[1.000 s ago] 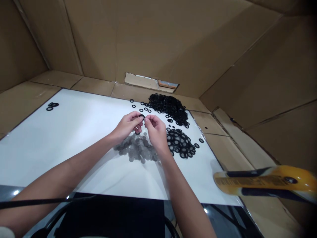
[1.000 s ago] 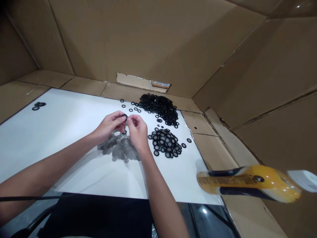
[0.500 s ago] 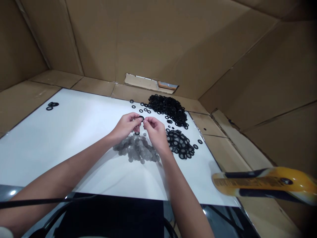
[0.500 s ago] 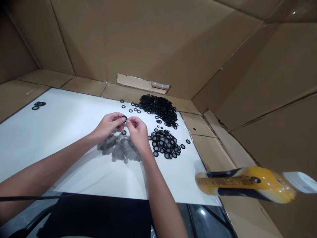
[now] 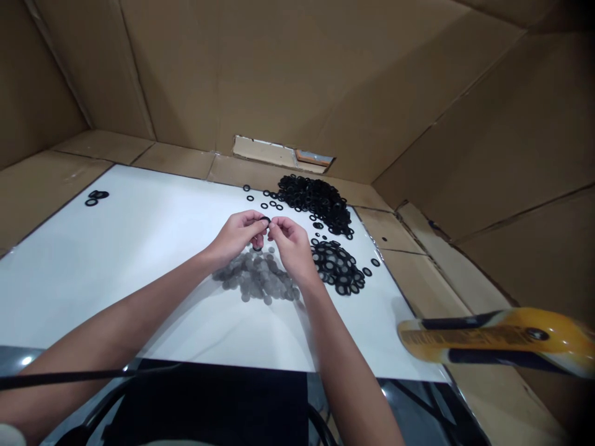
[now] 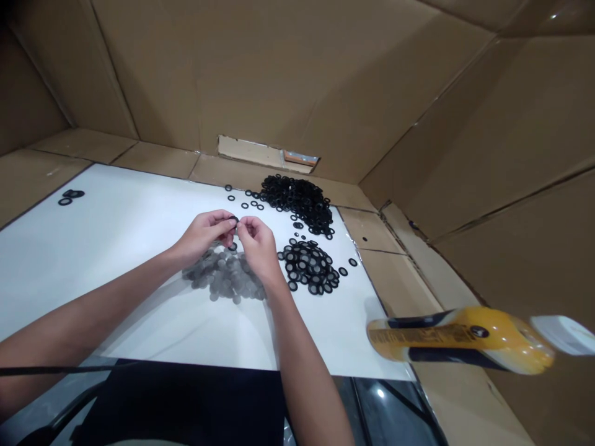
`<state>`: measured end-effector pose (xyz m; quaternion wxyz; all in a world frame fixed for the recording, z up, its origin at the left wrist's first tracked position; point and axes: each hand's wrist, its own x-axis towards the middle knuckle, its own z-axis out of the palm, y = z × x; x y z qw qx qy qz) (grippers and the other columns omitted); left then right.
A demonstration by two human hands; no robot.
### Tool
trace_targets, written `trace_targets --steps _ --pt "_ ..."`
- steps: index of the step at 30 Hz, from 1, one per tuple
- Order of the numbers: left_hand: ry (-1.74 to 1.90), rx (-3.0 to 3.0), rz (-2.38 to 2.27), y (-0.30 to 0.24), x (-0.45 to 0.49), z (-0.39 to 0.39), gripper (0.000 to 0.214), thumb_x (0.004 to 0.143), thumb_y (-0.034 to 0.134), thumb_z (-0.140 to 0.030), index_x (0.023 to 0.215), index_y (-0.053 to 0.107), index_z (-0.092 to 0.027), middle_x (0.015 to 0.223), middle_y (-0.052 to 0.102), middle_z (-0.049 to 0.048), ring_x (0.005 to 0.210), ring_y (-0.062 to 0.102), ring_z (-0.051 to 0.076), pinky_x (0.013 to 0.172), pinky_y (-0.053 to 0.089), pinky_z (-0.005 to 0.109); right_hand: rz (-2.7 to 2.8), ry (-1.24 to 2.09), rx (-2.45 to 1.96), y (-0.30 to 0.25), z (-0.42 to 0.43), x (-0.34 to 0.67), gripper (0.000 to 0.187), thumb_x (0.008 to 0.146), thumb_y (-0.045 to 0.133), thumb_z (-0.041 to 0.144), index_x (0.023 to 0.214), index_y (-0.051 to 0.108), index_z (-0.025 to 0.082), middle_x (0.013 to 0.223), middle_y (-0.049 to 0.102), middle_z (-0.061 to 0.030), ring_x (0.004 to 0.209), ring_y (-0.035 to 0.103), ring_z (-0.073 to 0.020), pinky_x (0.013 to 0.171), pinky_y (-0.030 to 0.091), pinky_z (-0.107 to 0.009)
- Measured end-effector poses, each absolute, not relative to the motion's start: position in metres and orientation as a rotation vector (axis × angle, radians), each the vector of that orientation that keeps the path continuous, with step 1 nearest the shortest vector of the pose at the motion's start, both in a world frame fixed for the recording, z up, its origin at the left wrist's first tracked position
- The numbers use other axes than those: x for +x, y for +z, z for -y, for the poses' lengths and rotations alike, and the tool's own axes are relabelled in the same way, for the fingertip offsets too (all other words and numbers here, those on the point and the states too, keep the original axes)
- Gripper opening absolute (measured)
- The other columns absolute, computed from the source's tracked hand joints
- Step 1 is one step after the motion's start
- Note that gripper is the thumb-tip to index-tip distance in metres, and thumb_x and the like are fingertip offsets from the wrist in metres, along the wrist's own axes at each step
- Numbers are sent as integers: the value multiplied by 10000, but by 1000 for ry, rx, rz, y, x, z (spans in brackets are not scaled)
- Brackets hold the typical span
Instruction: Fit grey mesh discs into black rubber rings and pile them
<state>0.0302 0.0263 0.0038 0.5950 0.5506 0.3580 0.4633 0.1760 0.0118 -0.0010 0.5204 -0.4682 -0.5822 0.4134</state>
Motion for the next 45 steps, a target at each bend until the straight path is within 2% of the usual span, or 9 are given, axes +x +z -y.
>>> trace_targets --steps 9,15,18,24,30,35,45 --pt "1094 1213 -795 8 31 -24 102 866 605 -227 811 608 -141 602 575 -16 524 569 100 567 469 239 1404 948 -1139 -3 -9 173 200 868 571 397 835 553 200 738 554 12 667 499 -143 644 409 -282" --pt "1170 1196 -851 3 35 -24 142 862 638 -284 823 598 -153 616 589 -19 501 583 101 537 470 237 1385 819 -1173 -3 -7 170 190 861 615 387 849 599 197 810 623 -18 742 552 -164 706 449 -292" --pt "1177 1231 -899 1 36 -23 169 861 651 -318 841 608 -155 599 600 -16 520 614 119 537 473 237 1354 869 -1164 -2 -8 170 196 846 631 387 824 606 194 791 638 -21 741 576 -168 715 468 -295" --pt "1155 1270 -952 6 33 -23 166 850 659 -311 825 629 -150 726 642 1 532 625 103 551 479 241 1295 943 -1133 4 -8 174 190 837 641 375 805 616 189 731 621 2 678 551 -145 659 455 -272" --pt "1038 1351 -932 5 31 -23 200 809 714 -321 768 646 -137 715 669 15 572 644 116 591 495 242 1242 927 -1143 4 -8 175 183 837 643 371 812 630 190 708 613 8 674 558 -148 653 460 -277" --pt "1135 1278 -942 2 31 -25 178 821 706 -304 851 654 -137 745 692 26 539 638 110 570 505 246 1288 910 -1161 1 -10 177 201 802 681 367 876 664 181 829 691 -34 765 633 -175 766 514 -319" --pt "1074 1256 -860 2 32 -24 236 835 693 -284 965 526 -178 748 705 -4 582 723 158 591 536 255 1336 901 -1179 -4 -13 178 189 835 631 380 843 636 191 805 677 -28 807 649 -189 782 515 -330"
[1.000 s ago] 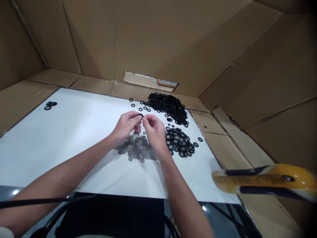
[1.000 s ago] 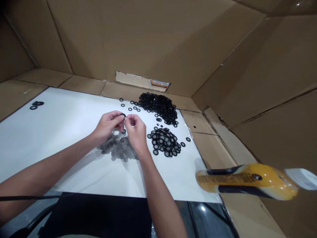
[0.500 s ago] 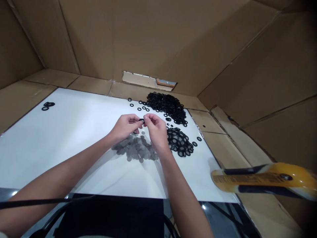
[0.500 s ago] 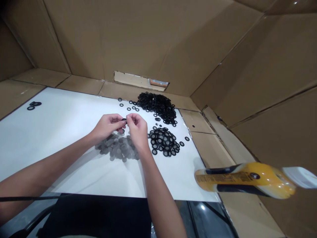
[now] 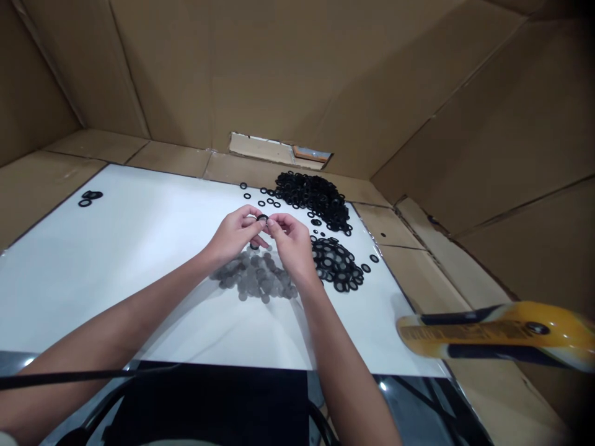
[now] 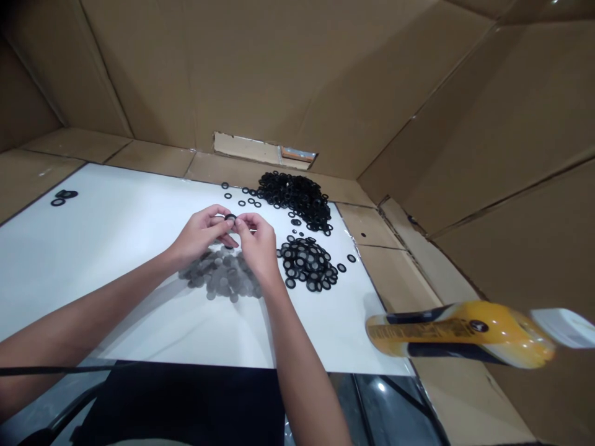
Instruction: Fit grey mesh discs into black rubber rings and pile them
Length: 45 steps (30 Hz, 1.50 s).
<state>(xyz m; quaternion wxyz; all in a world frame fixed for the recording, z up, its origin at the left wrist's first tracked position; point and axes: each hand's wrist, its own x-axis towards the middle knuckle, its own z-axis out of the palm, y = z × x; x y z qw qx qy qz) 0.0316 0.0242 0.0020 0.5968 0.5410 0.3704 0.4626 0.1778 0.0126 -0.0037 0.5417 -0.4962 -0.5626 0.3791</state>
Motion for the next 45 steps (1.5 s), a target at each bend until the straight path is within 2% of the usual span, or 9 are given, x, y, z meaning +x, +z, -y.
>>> trace_targets --steps 8,15,25,31,35,39,41,45 --pt "1071 1288 -750 -3 30 -27 282 863 671 -345 1013 488 -192 842 734 27 662 743 175 667 559 292 1326 973 -1132 -4 -12 179 200 866 596 408 884 579 210 880 616 -23 919 646 -203 725 503 -290" --pt "1102 1387 -730 0 28 -24 281 906 631 -405 1004 438 -227 777 701 -28 680 745 157 669 520 239 1393 766 -1109 5 -6 177 138 884 588 368 891 582 230 923 589 -40 930 603 -207 845 515 -335" --pt "1178 1424 -705 -2 28 -26 202 921 589 -350 998 453 -223 813 625 -38 659 703 117 719 569 266 1528 521 -1137 7 -2 178 35 882 598 263 877 600 228 952 617 -45 939 588 -206 845 489 -346" --pt "1226 1557 -812 0 26 -24 140 921 585 -304 1011 532 -211 871 582 -17 613 600 78 588 508 202 1588 542 -1194 5 -2 177 63 869 624 283 895 612 226 960 643 -48 952 602 -221 843 495 -362" --pt "1193 1584 -893 0 26 -24 159 908 595 -312 1017 600 -197 854 574 2 691 591 113 571 540 205 1519 616 -1150 7 -1 177 80 880 628 283 922 636 215 922 675 -32 871 632 -193 837 498 -344" --pt "1165 1463 -887 -5 29 -28 199 888 623 -333 1002 589 -174 837 583 -1 600 584 96 526 555 224 1447 713 -1136 3 -2 176 88 876 624 285 868 631 198 848 683 -23 815 653 -186 797 504 -327" --pt "1167 1443 -885 -7 30 -28 196 886 624 -337 984 587 -172 862 598 8 624 596 100 515 552 215 1420 745 -1144 0 -3 174 109 876 623 303 873 627 195 827 681 -22 808 659 -189 776 505 -322" --pt "1158 1488 -951 -8 31 -24 177 906 599 -348 964 576 -182 817 611 -5 582 598 93 513 540 209 1392 694 -1219 -4 -3 171 130 876 616 330 861 619 201 816 681 -24 786 644 -188 732 493 -310"
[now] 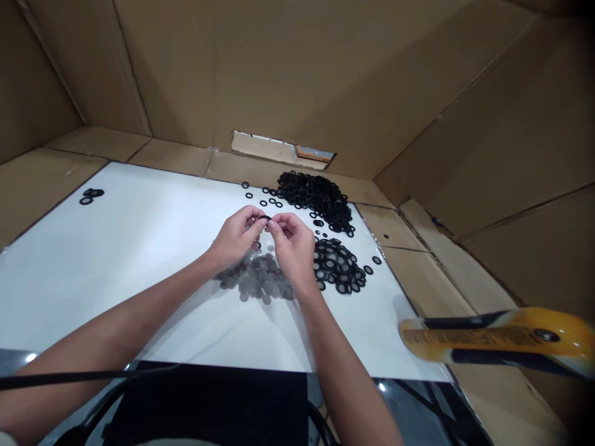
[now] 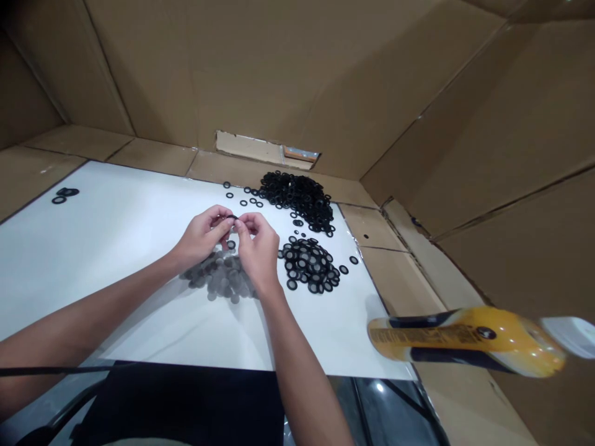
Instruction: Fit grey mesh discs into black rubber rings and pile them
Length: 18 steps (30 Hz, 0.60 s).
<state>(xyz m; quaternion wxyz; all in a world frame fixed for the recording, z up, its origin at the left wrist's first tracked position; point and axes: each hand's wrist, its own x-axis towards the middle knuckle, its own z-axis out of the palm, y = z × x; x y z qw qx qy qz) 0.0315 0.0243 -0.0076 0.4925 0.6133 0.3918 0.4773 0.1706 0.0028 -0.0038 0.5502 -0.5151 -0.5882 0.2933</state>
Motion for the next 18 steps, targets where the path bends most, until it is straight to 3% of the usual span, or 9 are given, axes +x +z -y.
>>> trace_targets --steps 6,18 --pt "1110 1558 -1005 -3 34 -18 189 939 557 -380 972 560 -195 643 597 -34 418 534 85 423 435 199 1343 573 -1279 -3 1 166 99 874 562 290 831 588 205 777 635 -11 732 604 -175 649 464 -283" --pt "1044 1425 -945 1 30 -21 191 913 607 -368 933 572 -181 597 626 -21 392 521 86 398 428 199 1324 728 -1248 2 -1 173 147 823 648 319 773 647 181 730 662 -18 699 614 -171 644 479 -284"
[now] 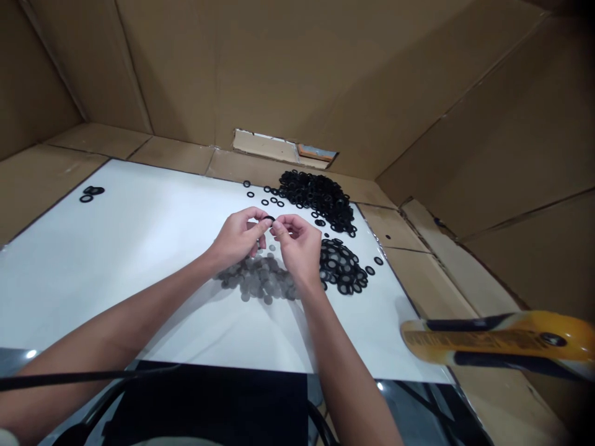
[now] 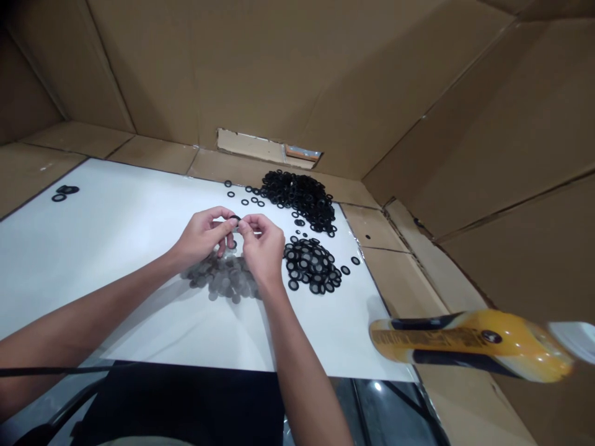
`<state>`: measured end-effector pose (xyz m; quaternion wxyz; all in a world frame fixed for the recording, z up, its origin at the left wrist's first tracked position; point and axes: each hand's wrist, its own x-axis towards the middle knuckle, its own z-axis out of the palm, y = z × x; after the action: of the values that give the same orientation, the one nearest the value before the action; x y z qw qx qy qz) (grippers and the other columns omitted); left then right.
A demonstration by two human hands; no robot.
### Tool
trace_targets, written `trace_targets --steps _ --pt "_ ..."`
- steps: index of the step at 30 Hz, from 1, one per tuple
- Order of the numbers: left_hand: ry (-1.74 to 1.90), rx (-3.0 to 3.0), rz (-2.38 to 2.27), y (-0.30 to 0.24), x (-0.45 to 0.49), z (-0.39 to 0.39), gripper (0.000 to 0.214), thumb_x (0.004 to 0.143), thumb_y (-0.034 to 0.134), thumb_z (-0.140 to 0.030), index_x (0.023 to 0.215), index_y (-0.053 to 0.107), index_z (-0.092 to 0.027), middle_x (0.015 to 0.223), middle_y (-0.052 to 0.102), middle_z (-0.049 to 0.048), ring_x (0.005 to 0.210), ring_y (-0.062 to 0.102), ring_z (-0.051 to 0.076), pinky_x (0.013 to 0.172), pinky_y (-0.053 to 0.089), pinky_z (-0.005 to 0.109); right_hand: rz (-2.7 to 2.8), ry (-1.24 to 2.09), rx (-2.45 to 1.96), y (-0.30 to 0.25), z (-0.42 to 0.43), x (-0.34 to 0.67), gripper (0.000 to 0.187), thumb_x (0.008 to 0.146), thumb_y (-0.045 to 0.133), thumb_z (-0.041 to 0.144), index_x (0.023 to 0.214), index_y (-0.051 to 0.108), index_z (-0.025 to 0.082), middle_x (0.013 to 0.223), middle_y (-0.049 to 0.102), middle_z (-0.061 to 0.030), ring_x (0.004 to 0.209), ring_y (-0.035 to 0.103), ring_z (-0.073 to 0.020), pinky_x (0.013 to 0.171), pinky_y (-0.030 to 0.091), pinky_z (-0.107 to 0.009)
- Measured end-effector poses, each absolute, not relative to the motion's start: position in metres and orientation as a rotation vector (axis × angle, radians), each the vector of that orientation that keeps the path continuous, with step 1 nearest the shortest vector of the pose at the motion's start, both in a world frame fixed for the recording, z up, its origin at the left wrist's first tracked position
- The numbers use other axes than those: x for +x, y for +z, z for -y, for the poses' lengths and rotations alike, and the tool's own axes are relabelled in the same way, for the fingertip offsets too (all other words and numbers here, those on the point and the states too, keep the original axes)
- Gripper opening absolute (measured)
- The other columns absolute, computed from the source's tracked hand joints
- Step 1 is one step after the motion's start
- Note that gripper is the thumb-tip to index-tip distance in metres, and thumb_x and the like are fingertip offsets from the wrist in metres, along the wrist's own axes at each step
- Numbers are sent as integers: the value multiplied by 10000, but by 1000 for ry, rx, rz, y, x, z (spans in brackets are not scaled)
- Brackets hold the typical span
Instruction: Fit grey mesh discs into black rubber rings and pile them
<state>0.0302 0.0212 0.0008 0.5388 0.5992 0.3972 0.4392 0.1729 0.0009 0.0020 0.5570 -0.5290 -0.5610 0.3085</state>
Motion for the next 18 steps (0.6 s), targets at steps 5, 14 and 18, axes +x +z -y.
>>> trace_targets --steps 5,14,18 --pt "1081 1379 -915 0 33 -22 168 902 610 -332 915 583 -167 643 619 -10 484 583 103 429 483 207 1285 807 -1240 1 -4 176 166 785 690 338 769 681 173 741 684 -26 729 640 -187 688 507 -310" --pt "1004 1366 -906 -3 35 -25 174 911 597 -339 920 582 -166 609 619 -10 487 582 109 471 481 217 1381 730 -1281 2 -5 178 167 803 603 346 760 603 184 719 601 -8 664 552 -155 619 457 -283" --pt "1016 1328 -928 1 36 -22 133 911 582 -289 888 582 -157 575 605 -14 474 571 101 466 464 203 1381 712 -1298 2 -3 174 178 811 597 354 770 612 181 723 616 -14 666 561 -159 603 452 -277"
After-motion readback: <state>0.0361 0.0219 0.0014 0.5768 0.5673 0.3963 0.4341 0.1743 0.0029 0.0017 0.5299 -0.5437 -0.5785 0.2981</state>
